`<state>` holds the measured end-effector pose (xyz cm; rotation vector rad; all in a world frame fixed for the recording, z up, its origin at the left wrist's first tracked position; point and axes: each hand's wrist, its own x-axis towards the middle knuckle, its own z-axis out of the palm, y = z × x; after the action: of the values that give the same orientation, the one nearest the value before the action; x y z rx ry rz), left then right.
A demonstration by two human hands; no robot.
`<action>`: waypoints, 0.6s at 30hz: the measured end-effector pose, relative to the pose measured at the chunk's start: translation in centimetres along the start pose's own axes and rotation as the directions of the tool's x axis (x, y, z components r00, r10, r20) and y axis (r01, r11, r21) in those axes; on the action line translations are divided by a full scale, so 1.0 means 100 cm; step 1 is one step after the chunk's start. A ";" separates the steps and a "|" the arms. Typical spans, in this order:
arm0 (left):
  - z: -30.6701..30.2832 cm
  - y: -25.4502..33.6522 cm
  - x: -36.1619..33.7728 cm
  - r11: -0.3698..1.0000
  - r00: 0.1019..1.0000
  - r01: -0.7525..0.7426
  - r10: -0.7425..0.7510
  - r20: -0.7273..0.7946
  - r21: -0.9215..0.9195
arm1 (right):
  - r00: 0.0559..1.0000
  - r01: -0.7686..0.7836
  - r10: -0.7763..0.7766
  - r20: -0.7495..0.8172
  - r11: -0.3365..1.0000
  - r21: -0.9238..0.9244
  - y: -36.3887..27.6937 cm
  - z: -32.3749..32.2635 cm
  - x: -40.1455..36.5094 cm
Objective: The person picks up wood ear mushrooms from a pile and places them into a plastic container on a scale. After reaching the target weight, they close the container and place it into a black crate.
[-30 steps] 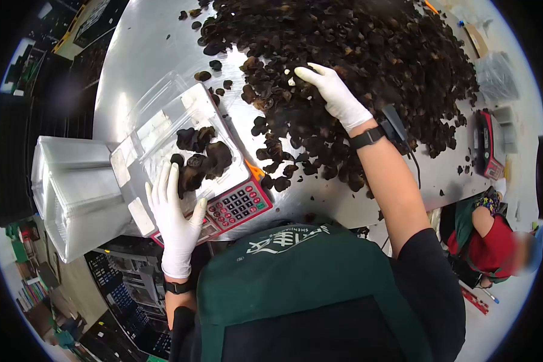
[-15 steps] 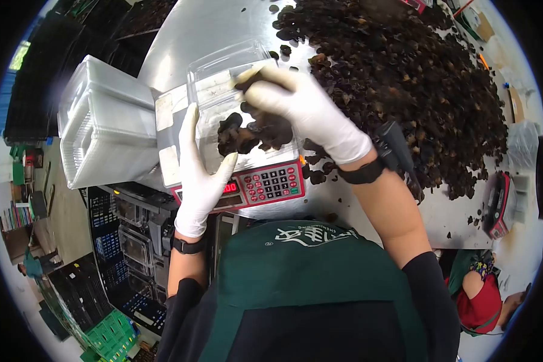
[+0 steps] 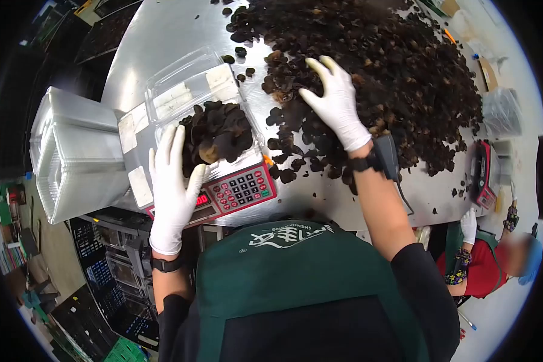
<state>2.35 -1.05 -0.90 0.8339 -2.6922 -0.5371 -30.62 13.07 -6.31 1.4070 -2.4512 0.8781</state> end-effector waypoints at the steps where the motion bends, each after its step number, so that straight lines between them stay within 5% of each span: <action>1: 0.000 0.000 0.001 0.996 0.999 -0.005 0.000 -0.050 -0.091 | 0.999 -0.029 0.024 -0.022 0.977 -0.214 0.031 0.004 -0.011; 3: -0.011 0.003 0.003 0.979 0.988 0.041 -0.069 -0.136 -0.198 | 0.998 -0.044 0.057 0.027 0.936 -0.350 0.078 0.016 -0.044; 4: -0.014 -0.004 0.004 0.992 0.970 0.023 -0.052 -0.237 -0.122 | 0.999 -0.028 0.036 0.026 0.967 -0.255 0.082 0.012 -0.048; 8: -0.036 -0.027 0.003 0.914 0.863 0.136 -0.298 -0.407 -0.382 | 0.999 -0.052 0.052 0.016 0.999 -0.014 0.113 0.010 -0.059; 15: -0.057 -0.049 -0.007 0.957 0.846 0.139 -0.247 -0.472 -0.253 | 0.970 -0.181 0.156 0.185 0.976 0.125 0.121 0.000 -0.043; 17: -0.055 -0.045 -0.009 0.934 0.830 0.229 -0.334 -0.448 -0.274 | 0.979 0.059 -0.064 0.192 0.998 0.031 0.080 -0.004 -0.046; 18: -0.053 -0.047 -0.011 0.943 0.839 0.199 -0.305 -0.451 -0.267 | 0.973 0.040 -0.043 0.227 0.999 0.016 0.057 -0.003 -0.052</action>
<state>7.35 -5.42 1.67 1.1033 -2.0390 -0.5655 -32.60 19.17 -10.61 1.6404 -2.5710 0.7610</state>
